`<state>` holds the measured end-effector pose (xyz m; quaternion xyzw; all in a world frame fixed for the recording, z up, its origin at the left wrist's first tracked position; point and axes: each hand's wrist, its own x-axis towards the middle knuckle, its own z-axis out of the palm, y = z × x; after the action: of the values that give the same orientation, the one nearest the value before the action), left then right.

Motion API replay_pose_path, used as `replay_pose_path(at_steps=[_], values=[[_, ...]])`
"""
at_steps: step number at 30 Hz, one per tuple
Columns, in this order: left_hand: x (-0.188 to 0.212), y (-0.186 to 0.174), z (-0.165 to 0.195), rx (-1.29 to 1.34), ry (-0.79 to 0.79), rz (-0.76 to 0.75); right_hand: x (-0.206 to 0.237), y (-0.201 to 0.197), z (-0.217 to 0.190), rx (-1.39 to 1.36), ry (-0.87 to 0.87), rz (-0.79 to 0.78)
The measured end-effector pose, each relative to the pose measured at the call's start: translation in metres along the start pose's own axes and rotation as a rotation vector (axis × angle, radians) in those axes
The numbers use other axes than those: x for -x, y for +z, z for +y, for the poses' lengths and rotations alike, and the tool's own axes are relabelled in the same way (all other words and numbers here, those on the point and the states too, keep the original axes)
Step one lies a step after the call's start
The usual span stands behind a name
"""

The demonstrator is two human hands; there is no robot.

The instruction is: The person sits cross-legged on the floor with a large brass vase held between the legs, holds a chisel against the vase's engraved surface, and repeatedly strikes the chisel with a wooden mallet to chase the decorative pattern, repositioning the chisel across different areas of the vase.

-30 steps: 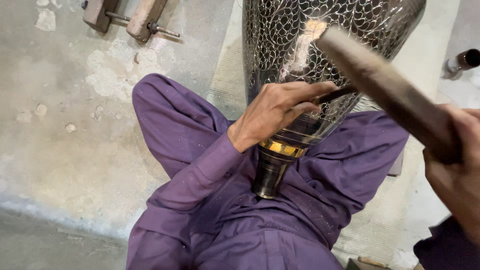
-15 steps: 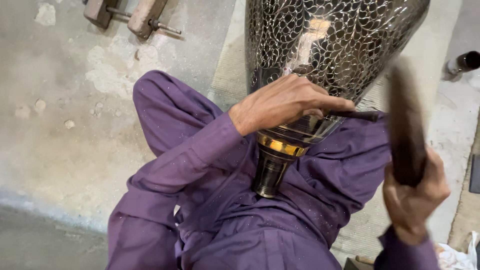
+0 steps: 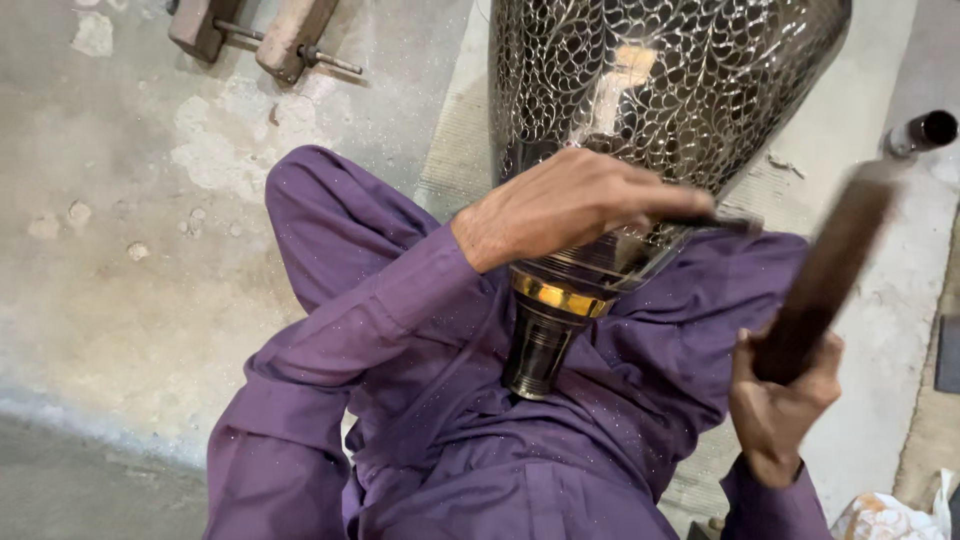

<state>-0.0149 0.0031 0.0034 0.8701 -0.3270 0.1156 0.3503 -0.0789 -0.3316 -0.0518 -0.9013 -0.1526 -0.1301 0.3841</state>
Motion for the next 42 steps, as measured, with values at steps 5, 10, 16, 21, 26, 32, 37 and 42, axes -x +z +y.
replay_pose_path(at_steps=[5,10,16,21,26,32,37,42], values=[[-0.002,0.001,-0.006,0.148,-0.071,0.086,-0.017,-0.013,-0.010,-0.083,0.044,-0.088],[-0.009,-0.001,-0.006,0.160,-0.067,-0.005,-0.025,-0.014,-0.007,0.211,-0.032,-0.186],[-0.009,-0.007,-0.004,0.083,-0.042,-0.028,-0.018,-0.012,0.008,0.256,-0.144,-0.129],[-0.007,-0.007,-0.003,0.071,-0.050,-0.051,-0.015,-0.020,0.012,-0.107,-0.019,-0.105],[-0.004,-0.006,-0.004,0.060,-0.042,-0.049,-0.021,-0.022,-0.003,-0.051,-0.023,0.019],[-0.001,-0.002,-0.007,0.121,-0.038,-0.026,-0.035,-0.009,-0.032,-0.030,-0.088,0.014],[0.001,0.004,-0.004,0.074,-0.101,-0.040,-0.038,-0.012,-0.018,0.188,-0.126,-0.159],[0.009,0.000,0.000,0.040,-0.075,0.043,-0.036,-0.013,-0.013,-0.166,-0.193,-0.047]])
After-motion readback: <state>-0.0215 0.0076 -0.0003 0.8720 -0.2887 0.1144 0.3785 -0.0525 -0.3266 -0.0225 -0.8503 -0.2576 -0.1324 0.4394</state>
